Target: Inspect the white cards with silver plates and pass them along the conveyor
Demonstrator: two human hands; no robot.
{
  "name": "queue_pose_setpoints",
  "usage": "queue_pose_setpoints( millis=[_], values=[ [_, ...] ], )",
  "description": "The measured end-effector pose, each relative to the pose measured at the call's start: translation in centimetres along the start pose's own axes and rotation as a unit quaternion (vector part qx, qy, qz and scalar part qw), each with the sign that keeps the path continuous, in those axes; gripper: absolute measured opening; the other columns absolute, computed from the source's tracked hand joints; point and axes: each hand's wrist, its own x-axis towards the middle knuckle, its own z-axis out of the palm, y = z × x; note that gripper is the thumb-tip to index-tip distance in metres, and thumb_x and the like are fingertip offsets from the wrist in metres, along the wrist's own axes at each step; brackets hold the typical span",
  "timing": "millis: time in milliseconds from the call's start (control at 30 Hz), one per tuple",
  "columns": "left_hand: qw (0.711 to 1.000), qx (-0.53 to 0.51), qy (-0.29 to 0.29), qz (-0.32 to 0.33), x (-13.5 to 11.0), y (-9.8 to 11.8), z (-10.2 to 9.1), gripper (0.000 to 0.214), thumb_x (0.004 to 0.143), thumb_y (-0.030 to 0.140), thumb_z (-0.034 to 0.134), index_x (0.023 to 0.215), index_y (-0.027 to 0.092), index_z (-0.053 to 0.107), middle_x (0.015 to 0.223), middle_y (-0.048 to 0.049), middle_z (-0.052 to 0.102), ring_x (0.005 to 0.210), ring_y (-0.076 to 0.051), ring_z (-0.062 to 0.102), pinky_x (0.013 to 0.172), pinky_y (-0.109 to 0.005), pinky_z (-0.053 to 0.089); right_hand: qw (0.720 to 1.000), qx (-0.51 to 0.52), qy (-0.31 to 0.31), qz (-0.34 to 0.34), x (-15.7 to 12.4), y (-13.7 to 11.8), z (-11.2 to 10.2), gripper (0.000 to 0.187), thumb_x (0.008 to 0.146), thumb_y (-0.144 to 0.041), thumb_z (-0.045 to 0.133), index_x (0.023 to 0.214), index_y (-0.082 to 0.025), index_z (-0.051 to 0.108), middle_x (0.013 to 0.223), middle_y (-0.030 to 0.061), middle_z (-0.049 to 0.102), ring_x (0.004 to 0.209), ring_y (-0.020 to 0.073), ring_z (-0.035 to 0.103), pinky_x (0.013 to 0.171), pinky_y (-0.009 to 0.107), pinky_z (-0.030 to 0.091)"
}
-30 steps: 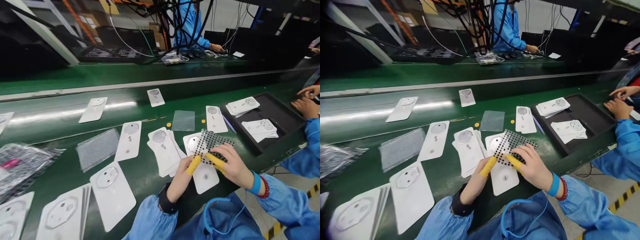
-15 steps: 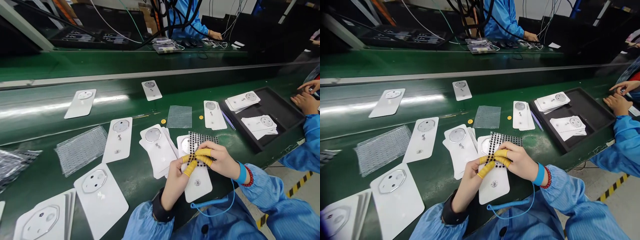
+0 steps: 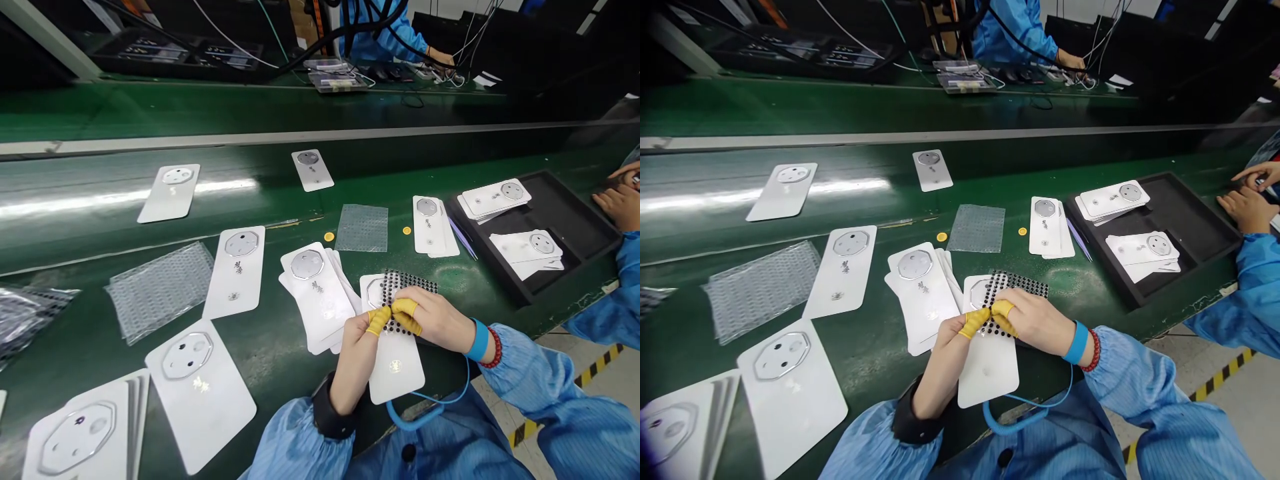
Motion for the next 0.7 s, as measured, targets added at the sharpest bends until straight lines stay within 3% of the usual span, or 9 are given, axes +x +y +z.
queue_pose_setpoints(
  millis=[100, 167, 367, 567, 633, 700],
  values=[
    [1.000, 0.007, -0.001, -0.005, -0.2, 0.4, 0.3, 0.020, 0.062, 0.032, 0.072, 0.057, 0.014, 0.066, 0.052, 0.0011, 0.057, 0.052, -0.012, 0.047, 0.047, -0.021, 0.036, 0.992, 0.105, 0.015, 0.064, -0.3, 0.3, 0.0, 0.012, 0.098, -0.021, 0.048, 0.103, -0.014, 0.055, 0.099, 0.0120, 0.062, 0.089, 0.0174, 0.062, 0.076, 0.030, 0.059],
    [1.000, 0.010, -0.002, -0.006, -0.2, 0.4, 0.4, 0.017, 0.060, 0.030, 0.071, 0.056, 0.015, 0.064, 0.052, 0.0013, 0.057, 0.051, -0.012, 0.046, 0.046, -0.021, 0.035, 0.990, 0.118, 0.020, 0.075, -0.5, 0.3, 0.0, 0.009, 0.097, -0.019, 0.049, 0.103, -0.015, 0.054, 0.101, 0.0116, 0.061, 0.091, 0.0175, 0.062, 0.077, 0.030, 0.058],
    [1.000, 0.014, 0.012, -0.010, 0.4, -0.7, 0.1, 0.012, 0.060, 0.026, 0.062, 0.053, 0.016, 0.060, 0.049, 0.0030, 0.055, 0.045, -0.010, 0.044, 0.045, -0.021, 0.035, 0.998, 0.056, -0.014, 0.040, -0.7, 0.2, 0.9, 0.009, 0.097, -0.017, 0.044, 0.098, -0.013, 0.052, 0.098, 0.0142, 0.059, 0.088, 0.0192, 0.060, 0.075, 0.032, 0.058],
    [0.999, 0.041, 0.020, -0.005, 0.7, -0.9, 0.4, 0.024, 0.065, 0.038, 0.065, 0.057, 0.015, 0.064, 0.049, 0.0010, 0.059, 0.044, -0.013, 0.050, 0.045, -0.024, 0.038, 0.997, 0.072, -0.026, 0.026, -1.0, 1.1, 1.6, 0.011, 0.097, -0.015, 0.041, 0.093, -0.015, 0.051, 0.097, 0.0147, 0.061, 0.091, 0.0206, 0.060, 0.077, 0.036, 0.057],
    [0.997, 0.069, 0.017, 0.007, 0.7, -0.2, 0.4, 0.025, 0.064, 0.040, 0.071, 0.060, 0.015, 0.068, 0.056, -0.0027, 0.066, 0.054, -0.019, 0.059, 0.052, -0.028, 0.045, 0.994, 0.095, -0.032, 0.042, -1.4, 1.6, 1.3, 0.006, 0.096, -0.018, 0.045, 0.096, -0.016, 0.050, 0.099, 0.0141, 0.062, 0.093, 0.0200, 0.061, 0.080, 0.035, 0.057],
    [0.994, 0.100, 0.027, 0.030, 0.6, 0.6, 0.1, 0.025, 0.062, 0.038, 0.076, 0.070, 0.014, 0.073, 0.073, -0.0077, 0.074, 0.073, -0.025, 0.067, 0.068, -0.034, 0.051, 0.990, 0.116, -0.042, 0.067, -1.8, 2.2, 0.8, 0.005, 0.095, -0.018, 0.047, 0.097, -0.017, 0.051, 0.099, 0.0128, 0.063, 0.092, 0.0191, 0.062, 0.080, 0.035, 0.057]
  ],
)
